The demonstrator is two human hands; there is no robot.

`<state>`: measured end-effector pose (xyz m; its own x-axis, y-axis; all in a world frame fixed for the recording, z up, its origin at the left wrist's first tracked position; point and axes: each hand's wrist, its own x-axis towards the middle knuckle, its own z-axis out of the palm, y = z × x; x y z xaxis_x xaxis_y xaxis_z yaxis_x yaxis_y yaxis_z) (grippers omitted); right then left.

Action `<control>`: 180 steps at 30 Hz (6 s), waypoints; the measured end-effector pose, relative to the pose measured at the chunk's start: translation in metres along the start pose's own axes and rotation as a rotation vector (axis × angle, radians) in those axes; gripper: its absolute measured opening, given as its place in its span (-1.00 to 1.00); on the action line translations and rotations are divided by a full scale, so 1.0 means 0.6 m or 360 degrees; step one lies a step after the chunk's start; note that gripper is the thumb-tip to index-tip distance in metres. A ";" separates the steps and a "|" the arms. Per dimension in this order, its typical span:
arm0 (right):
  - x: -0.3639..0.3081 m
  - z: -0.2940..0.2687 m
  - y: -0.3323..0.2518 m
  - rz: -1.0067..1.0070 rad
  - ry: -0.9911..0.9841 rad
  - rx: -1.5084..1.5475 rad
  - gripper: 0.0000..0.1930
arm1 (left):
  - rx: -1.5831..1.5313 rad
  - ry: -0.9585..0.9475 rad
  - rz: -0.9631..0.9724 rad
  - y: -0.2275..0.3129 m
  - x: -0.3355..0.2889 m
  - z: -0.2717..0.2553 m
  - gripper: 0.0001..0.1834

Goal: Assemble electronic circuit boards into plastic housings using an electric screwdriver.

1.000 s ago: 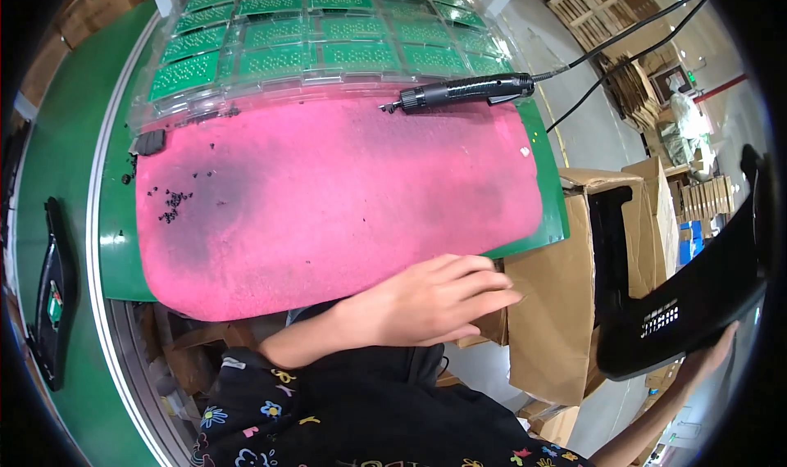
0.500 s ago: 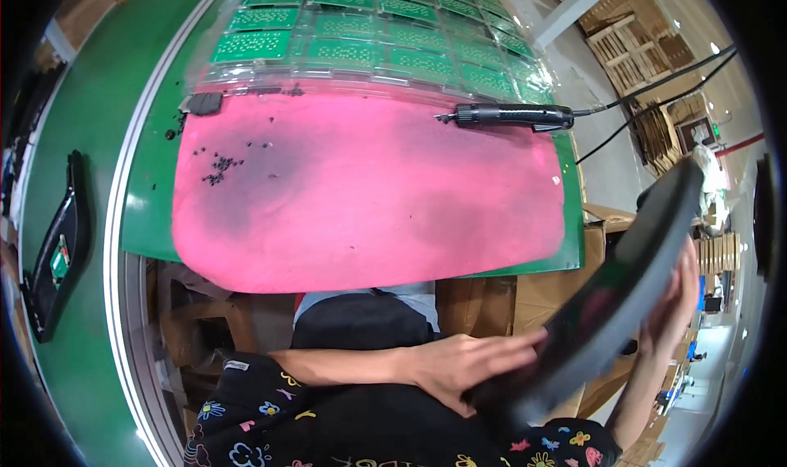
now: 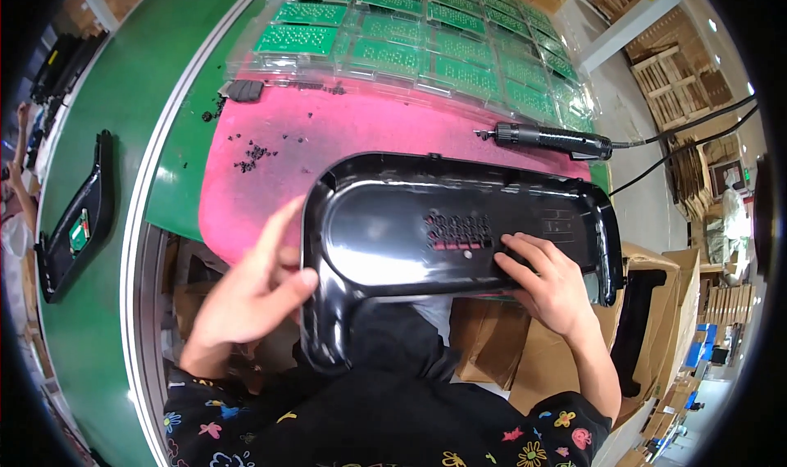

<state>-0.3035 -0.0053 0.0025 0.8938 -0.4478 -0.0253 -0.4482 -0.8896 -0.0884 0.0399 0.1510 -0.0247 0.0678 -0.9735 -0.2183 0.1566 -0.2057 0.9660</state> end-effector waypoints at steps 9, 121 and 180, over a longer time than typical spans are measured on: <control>0.243 -0.017 0.070 0.0034 0.0996 0.0210 -0.73 | 0.2105 -0.0041 0.1119 0.090 0.194 0.004 -0.52; 0.131 0.072 0.044 0.0277 0.0381 0.0796 -0.36 | 0.1943 -0.0707 0.0735 0.034 0.236 0.016 -0.35; 0.268 0.029 0.114 0.0364 0.1178 0.2122 -0.45 | 0.1978 0.0233 0.0299 0.055 0.308 -0.143 -0.87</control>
<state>-0.1902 -0.1368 -0.0248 0.4214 -0.8606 0.2860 0.1306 -0.2545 -0.9582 0.1420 -0.0273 -0.0449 0.1089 -0.9941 -0.0003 -0.8905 -0.0977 0.4444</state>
